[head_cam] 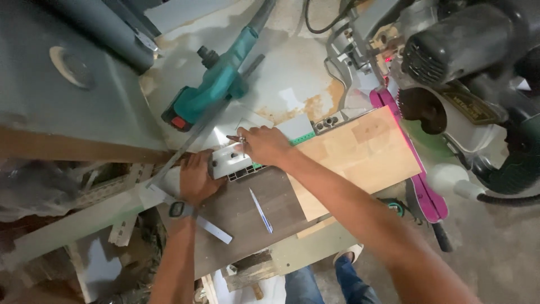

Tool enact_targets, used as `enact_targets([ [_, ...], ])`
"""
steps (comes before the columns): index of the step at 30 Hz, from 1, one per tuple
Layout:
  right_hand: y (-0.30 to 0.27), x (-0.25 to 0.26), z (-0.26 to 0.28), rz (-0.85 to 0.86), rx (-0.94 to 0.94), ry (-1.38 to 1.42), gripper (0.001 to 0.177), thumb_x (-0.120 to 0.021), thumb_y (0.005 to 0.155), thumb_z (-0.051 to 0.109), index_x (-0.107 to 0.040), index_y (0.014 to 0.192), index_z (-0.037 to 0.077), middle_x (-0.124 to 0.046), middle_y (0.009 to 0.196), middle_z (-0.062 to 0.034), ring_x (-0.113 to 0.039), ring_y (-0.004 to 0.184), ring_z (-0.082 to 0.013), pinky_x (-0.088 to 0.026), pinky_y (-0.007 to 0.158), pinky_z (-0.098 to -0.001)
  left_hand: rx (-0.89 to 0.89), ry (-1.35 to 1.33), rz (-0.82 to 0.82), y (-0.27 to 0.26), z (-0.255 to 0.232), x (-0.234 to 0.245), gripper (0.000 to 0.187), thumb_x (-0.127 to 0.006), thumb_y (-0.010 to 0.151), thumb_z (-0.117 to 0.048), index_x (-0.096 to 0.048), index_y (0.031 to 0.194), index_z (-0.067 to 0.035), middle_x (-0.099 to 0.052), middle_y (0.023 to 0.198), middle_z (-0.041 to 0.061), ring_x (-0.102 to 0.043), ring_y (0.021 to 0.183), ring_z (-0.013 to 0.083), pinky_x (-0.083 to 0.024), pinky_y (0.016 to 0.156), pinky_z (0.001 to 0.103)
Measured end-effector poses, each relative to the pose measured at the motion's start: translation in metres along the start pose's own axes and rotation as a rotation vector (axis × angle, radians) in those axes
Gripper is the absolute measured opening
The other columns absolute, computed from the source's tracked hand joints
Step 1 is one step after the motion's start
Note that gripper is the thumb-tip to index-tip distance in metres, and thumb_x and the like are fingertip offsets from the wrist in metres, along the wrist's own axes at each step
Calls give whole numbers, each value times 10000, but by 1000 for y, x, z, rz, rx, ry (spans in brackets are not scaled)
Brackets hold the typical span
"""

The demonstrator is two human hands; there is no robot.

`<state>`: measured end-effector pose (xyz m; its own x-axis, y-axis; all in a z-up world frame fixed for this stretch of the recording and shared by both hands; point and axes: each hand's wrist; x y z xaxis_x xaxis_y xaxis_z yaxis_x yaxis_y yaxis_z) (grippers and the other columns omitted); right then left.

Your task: The person uses a circular saw to cut a rectangular piece of wood on a workbench. They repeatedly position the wood, lower the saw to make cuts, and adjust the wood's placement using a metal guide and a tape measure.

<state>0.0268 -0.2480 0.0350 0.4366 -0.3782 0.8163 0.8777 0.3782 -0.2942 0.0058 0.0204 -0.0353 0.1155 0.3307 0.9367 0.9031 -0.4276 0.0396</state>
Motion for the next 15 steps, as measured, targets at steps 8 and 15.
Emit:
enact_targets([
  [8, -18, 24, 12, -12, 15, 101, 521, -410, 1026, 301, -415, 1511, 110, -645, 1205, -250, -702, 970, -442, -570, 783, -574, 12, 82, 23, -2, -2, -1, 912, -916, 668, -471, -577, 1417, -75, -670, 1208, 144, -645, 1139, 363, -428, 1040, 592],
  [15, -29, 29, 7, -276, 426, -475, 405, -747, 933, 220, -663, 1320, 132, -462, 1524, -124, -594, 1225, -337, -565, 942, -503, 13, 58, -15, -4, -9, 2, 852, -917, 678, -402, -594, 1389, -63, -655, 1167, 136, -615, 1179, 366, -396, 1057, 608],
])
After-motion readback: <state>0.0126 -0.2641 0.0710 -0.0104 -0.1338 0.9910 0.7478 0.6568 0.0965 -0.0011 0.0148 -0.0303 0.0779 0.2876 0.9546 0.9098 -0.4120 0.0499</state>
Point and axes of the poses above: each hand's wrist, its own y-axis towards the middle knuckle, its own x-axis out of the back of the hand, z = x × y
